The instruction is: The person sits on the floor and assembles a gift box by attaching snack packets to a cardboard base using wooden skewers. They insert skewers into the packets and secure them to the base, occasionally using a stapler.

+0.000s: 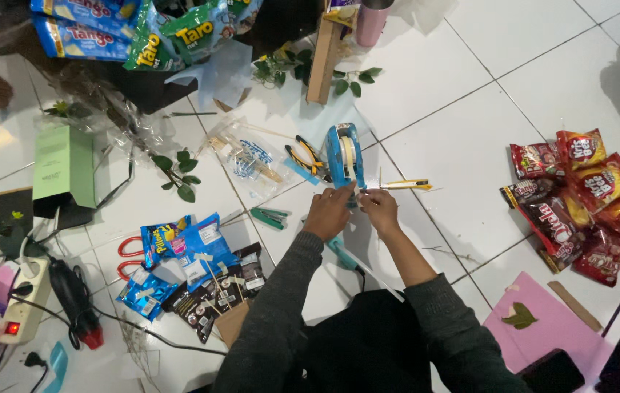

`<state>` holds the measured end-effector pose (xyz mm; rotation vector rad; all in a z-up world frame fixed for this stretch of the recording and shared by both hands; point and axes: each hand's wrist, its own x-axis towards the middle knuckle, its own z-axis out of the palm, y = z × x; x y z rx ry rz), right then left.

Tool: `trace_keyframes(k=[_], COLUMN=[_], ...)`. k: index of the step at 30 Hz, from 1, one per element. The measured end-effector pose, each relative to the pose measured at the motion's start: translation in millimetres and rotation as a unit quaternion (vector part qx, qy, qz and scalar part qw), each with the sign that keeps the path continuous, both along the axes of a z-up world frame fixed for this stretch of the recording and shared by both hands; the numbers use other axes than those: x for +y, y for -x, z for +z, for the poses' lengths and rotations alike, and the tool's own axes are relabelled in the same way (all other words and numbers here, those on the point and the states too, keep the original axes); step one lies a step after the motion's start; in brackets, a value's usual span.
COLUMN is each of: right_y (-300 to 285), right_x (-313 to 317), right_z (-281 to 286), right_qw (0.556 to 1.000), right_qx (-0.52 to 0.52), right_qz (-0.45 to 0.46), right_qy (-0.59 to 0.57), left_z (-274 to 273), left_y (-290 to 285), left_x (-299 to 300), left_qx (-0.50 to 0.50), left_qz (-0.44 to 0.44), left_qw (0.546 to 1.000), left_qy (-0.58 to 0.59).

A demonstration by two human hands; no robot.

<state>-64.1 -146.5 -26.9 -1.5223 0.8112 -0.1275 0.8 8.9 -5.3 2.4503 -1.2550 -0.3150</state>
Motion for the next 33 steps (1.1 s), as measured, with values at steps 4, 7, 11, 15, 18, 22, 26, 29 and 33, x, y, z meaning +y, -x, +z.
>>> trace_keyframes(k=[4,7,11,15,18,22,26,29,33], right_y=[4.0,8.2,10.4,7.1,1.7,13.8,6.9,-2.0,-15.9], right_x=[5.0,4.3,1.3,2.8,-12.1,-49.1,-48.7,-24.7,26.9], right_z=[8.3,3.8,2.0,2.8,-12.6,-56.3,31.9,95.4,112.3], right_qw=[0.999,0.998,0.991,0.965,0.94,0.9,0.899,0.89,0.841], right_qx=[0.001,-0.043,-0.071,-0.066,-0.111,-0.031,-0.01,-0.006,0.024], right_qz=[0.028,0.034,0.072,0.115,0.161,0.283,0.376,0.421,0.507], right_qy=[0.027,0.024,0.089,0.226,0.28,0.33,0.223,0.176,0.189], left_z=[-24.8,-25.9,-20.6,-8.4,-15.2,-21.3,-25.3,2.8,11.1], left_y=[-5.7,-5.8,-3.9,-0.8,-1.9,-2.7,-0.5,8.5,35.7], left_x=[-9.7,-9.7,-6.2,-3.2,-5.6,-8.5,0.5,33.9,127.5], left_qx=[-0.059,-0.074,-0.088,-0.099,-0.093,-0.067,0.058,0.177,0.213], left_qz=[0.002,-0.009,-0.01,-0.007,-0.003,0.009,0.067,0.139,0.272], left_qw=[0.997,0.995,0.994,0.992,0.992,0.993,0.994,0.954,0.881], left_qy=[-0.052,-0.072,-0.063,-0.074,-0.089,-0.097,0.063,0.198,0.323])
